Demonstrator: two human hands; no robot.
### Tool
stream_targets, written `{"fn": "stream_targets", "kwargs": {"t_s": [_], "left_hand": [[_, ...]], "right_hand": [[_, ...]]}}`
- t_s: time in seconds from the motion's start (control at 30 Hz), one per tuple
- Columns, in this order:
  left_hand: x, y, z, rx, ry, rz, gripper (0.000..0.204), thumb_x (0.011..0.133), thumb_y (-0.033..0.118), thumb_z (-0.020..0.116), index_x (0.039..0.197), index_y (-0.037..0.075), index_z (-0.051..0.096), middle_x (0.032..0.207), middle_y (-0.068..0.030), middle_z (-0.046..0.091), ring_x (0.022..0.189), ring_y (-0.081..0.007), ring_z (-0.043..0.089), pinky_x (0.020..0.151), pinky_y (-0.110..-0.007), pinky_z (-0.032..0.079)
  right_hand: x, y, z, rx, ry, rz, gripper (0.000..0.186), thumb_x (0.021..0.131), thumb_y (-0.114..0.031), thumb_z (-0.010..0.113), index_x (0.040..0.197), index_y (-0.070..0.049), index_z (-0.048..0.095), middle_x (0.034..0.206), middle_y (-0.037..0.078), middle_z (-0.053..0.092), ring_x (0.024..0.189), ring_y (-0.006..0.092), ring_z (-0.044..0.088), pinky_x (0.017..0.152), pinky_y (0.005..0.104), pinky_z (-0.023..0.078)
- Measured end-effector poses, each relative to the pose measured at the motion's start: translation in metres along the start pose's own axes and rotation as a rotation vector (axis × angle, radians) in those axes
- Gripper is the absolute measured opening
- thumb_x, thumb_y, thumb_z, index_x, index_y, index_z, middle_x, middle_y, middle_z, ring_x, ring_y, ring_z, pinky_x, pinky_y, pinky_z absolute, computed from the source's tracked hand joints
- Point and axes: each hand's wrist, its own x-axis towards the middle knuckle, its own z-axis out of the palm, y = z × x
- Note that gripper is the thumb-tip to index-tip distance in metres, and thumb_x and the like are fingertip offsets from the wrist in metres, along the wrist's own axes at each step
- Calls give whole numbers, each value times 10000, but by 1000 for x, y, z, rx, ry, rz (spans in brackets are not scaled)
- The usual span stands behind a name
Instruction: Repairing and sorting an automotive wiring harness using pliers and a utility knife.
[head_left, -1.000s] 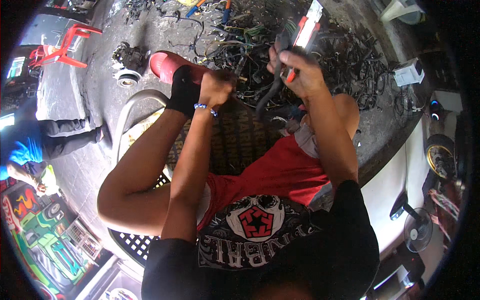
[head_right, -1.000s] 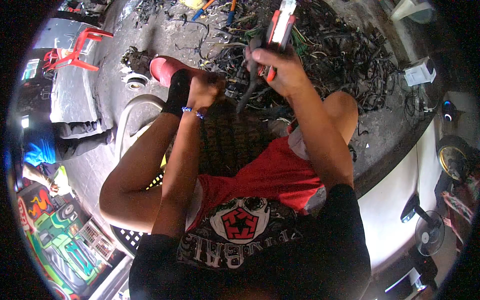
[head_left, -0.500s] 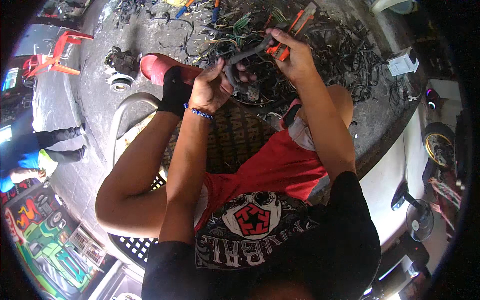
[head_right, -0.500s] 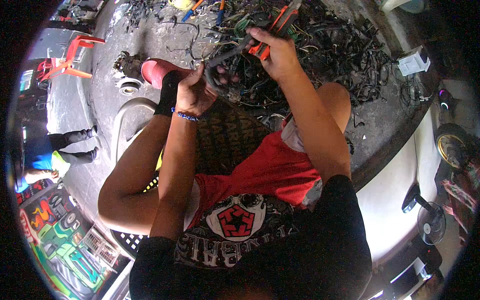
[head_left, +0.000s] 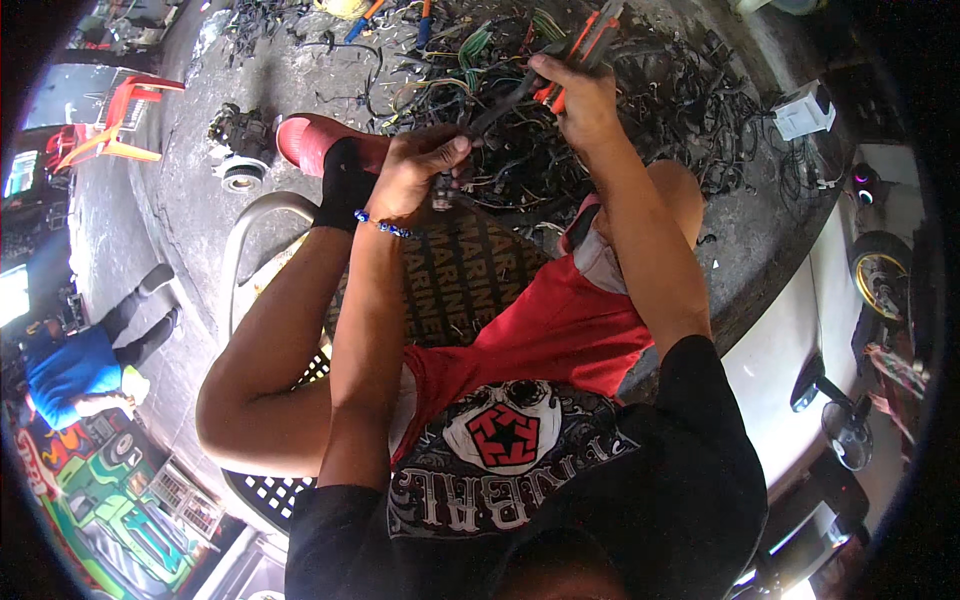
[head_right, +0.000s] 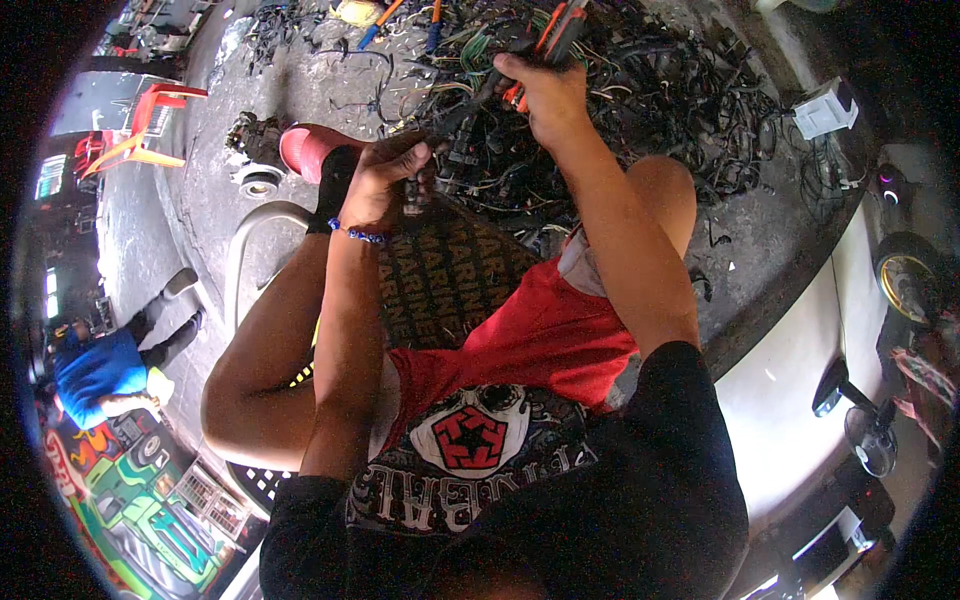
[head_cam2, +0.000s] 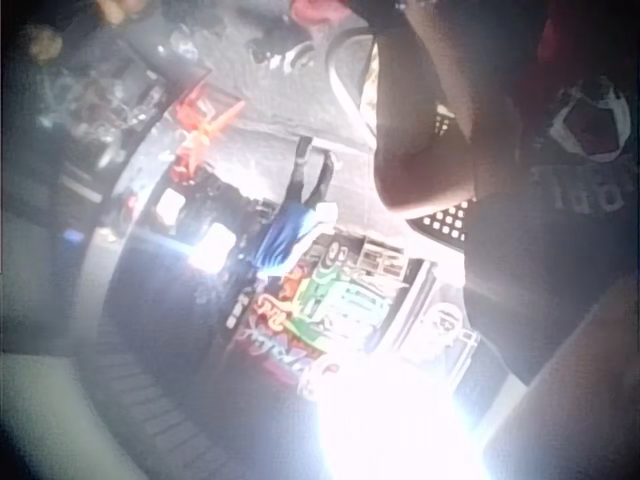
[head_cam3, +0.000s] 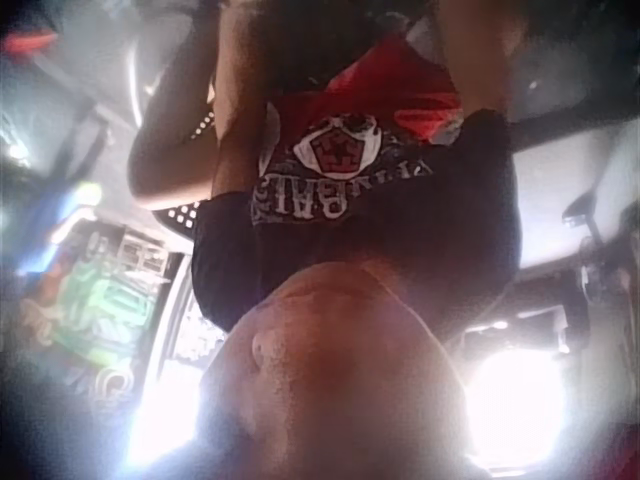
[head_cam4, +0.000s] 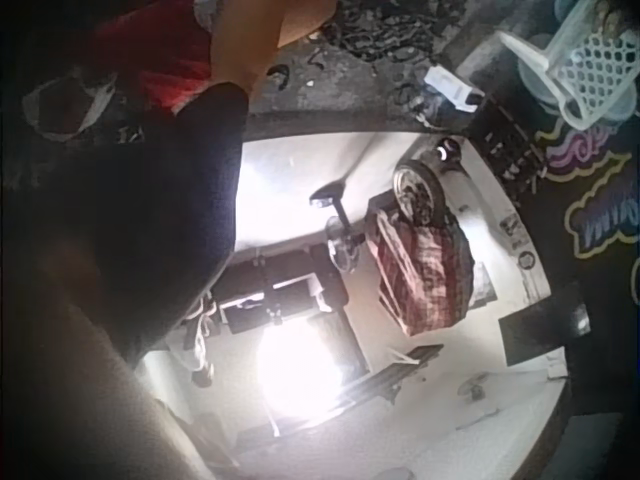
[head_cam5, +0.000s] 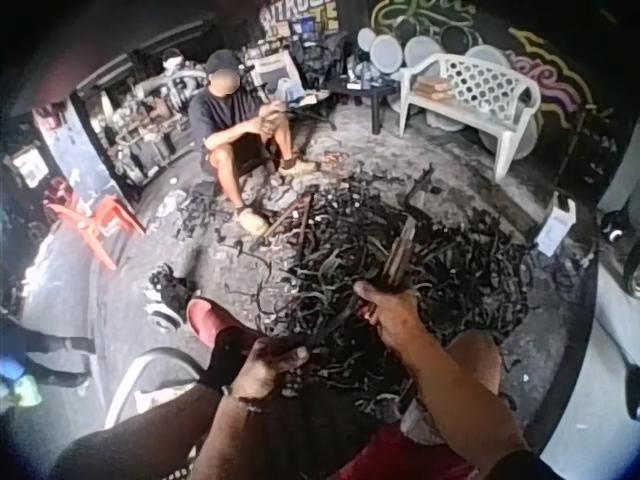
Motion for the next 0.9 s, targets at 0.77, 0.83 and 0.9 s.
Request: {"fn": "stream_targets", "kwargs": {"t_s": [0.77, 0.83, 0.9], "left_hand": [[0, -2, 11, 422, 272, 77, 140, 678, 72, 627, 757, -1, 538, 610, -31, 529, 513, -101, 451, 489, -262, 390], [1, -2, 8, -107, 246, -62, 118, 686, -18, 528, 728, 82, 481, 570, -5, 427, 472, -113, 413, 463, -263, 375], [0, -7, -10, -281, 177, -32, 101, 688, -22, 525, 753, 44, 486, 581, -22, 438, 479, -115, 417, 462, -269, 381]], "right_hand": [[20, 16, -7, -381, -178, 13, 208, 713, -169, 655, 822, -6, 586, 702, 61, 590, 601, 134, 569, 554, 274, 467], [15, 22, -12, -867, -333, -6, 304, 694, -318, 660, 800, -40, 596, 669, 79, 597, 607, 174, 584, 583, 318, 457], [-11, 23, -1, -1007, -368, -178, 291, 695, -280, 655, 841, -42, 573, 675, 108, 588, 614, 234, 578, 573, 339, 451]]}}
